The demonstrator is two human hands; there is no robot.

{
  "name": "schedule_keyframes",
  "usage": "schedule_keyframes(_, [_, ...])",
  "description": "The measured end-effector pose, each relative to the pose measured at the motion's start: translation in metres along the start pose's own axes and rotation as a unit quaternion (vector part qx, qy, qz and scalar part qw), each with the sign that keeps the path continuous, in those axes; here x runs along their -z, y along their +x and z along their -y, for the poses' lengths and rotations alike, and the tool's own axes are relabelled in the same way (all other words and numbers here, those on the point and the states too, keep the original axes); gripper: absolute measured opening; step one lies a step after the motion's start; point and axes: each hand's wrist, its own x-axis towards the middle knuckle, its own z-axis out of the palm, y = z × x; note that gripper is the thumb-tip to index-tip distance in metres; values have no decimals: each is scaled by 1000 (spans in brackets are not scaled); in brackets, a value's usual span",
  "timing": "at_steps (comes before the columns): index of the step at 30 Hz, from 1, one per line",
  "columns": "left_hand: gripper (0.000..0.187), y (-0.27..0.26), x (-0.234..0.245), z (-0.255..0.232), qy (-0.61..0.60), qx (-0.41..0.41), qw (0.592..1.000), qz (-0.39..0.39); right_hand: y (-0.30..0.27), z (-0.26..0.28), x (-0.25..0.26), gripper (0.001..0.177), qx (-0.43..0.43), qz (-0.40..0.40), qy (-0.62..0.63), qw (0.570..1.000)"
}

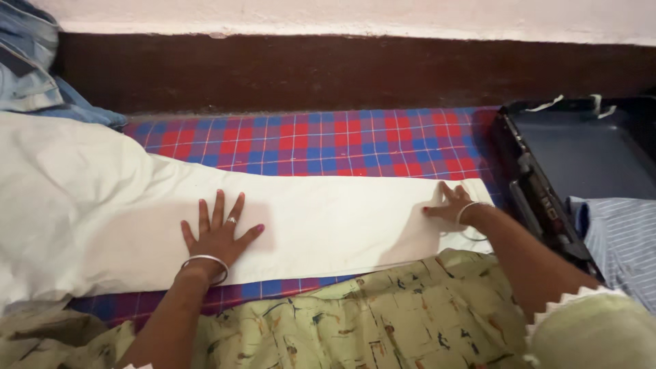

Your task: The person folds a pair of trousers by hand on a bed and then places them into an open suitcase.

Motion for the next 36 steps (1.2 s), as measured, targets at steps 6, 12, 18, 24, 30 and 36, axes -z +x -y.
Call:
schedule_keyframes(6, [91, -20, -10, 3, 8, 2, 1000, 8, -18, -49, -20, 121, 48, -85, -134, 986])
schedule_keyframes(12, [95, -41, -8, -6, 9, 6, 1000, 10, -78, -17, 27, 149, -224, -51, 90, 969])
schedule_keyframes(18, [106, -48, -5, -22, -84, 17, 996, 39, -86, -22, 40, 80, -82, -141, 171, 972])
schedule_keyframes(24, [63, -47, -16, -59, -482, -110, 866, -71, -200, 69, 49, 51, 213, -3, 400, 891])
schedule_keyframes(30, [60, -56, -13, -89, -563, -116, 814, 79, -240, 116, 42, 29, 220, 156, 415, 869])
schedule_keyframes(36, [65, -61, -7, -93, -575, -63, 803, 142, -246, 128, 41, 24, 190, 120, 476, 850])
